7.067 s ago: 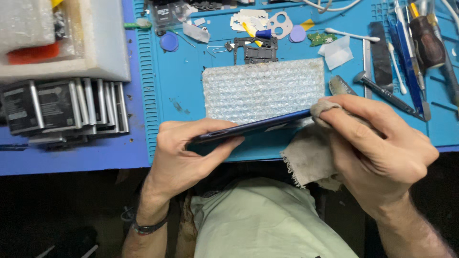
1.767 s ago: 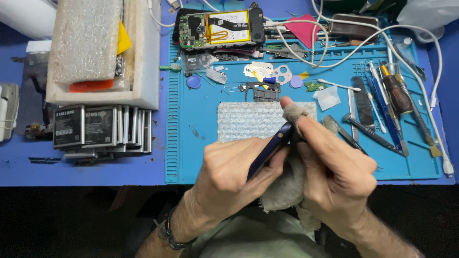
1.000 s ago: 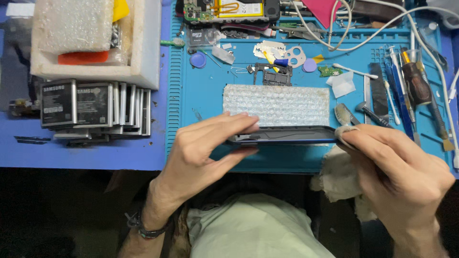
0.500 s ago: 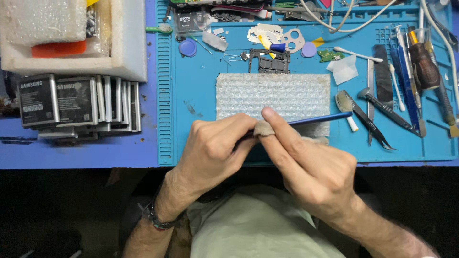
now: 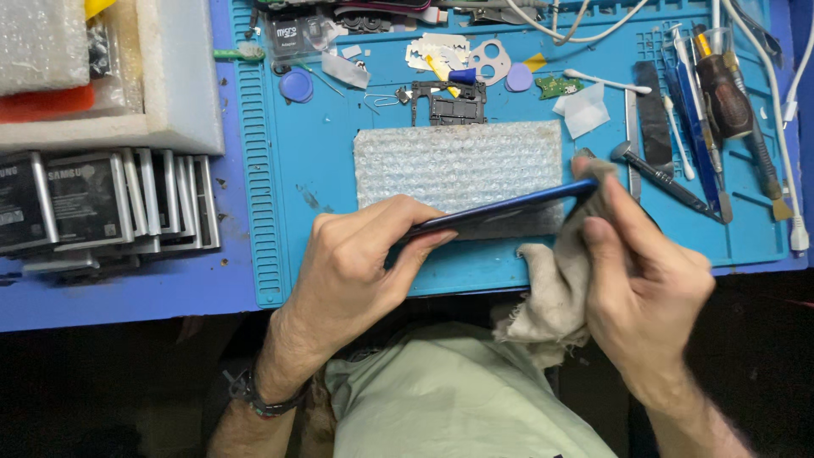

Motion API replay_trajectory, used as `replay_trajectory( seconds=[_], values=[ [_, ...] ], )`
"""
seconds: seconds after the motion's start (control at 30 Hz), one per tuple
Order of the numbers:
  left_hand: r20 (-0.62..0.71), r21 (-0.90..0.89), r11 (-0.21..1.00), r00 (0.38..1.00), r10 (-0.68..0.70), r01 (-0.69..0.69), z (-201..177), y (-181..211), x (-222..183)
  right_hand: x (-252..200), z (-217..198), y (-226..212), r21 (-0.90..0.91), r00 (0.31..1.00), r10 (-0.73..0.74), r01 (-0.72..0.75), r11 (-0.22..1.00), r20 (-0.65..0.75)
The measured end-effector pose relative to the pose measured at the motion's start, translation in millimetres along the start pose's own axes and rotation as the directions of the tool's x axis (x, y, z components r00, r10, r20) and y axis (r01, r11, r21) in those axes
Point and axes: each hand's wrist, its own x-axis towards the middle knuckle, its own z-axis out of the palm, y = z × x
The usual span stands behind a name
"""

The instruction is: The person sprays liquid from a bottle onto a cloth and then wipes the back cover of a mobile phone, cleaning the surface, the camera lenses, and the edges.

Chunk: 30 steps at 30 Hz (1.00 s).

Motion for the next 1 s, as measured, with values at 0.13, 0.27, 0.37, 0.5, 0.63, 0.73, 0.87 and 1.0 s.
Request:
replay_trajectory(
  seconds=[0.13, 0.27, 0.37, 0.5, 0.63, 0.73, 0.87, 1.0],
  values=[
    [-0.007, -0.042, 0.999, 1.0, -0.016, 0.015, -3.1, 0.8, 4.0, 7.1, 2.5, 2.3, 0.093, 0.963, 0.228, -0.243, 0.966, 0.144],
    [0.018, -0.036, 0.999, 1.0, -0.014, 0.015, -4.0, 0.8, 3.8, 5.6, -8.3, 11.6, 0.045, 0.984, 0.154, -0.158, 0.986, 0.088],
    [0.01, -0.036, 0.999, 1.0, 0.001, -0.001, -3.8, 3.8, 2.5, 16.8, -11.4, -12.9, 0.106, 0.993, 0.078, -0.087, 0.991, 0.083],
    [0.0, -0.031, 0.999, 1.0, 0.025, -0.025, -2.5, 6.8, -1.4, 6.0, -5.0, 1.5, 0.036, 0.959, 0.198, -0.209, 0.977, 0.203],
    [-0.02, 0.015, 0.991, 0.991, 0.135, -0.135, 1.0, 5.0, -8.4, 9.4, -14.7, -11.8, 0.076, 0.992, -0.001, -0.009, 0.997, 0.13],
    [-0.033, 0.08, 0.974, 0.976, 0.215, -0.212, 2.0, 5.1, -14.1, 5.0, -18.2, -2.0, 0.039, 0.967, -0.168, 0.163, 0.986, 0.193],
    [-0.086, 0.142, 0.943, 0.945, 0.314, -0.301, -7.2, 14.5, -7.4, -10.4, -30.6, 11.5, -0.09, 0.905, -0.413, 0.422, 0.902, 0.104],
    [-0.155, -0.177, 0.978, 0.984, 0.083, -0.111, -1.1, 1.6, -27.2, -8.1, -30.5, 16.2, -0.137, 0.854, -0.519, 0.519, 0.844, 0.041]
  ],
)
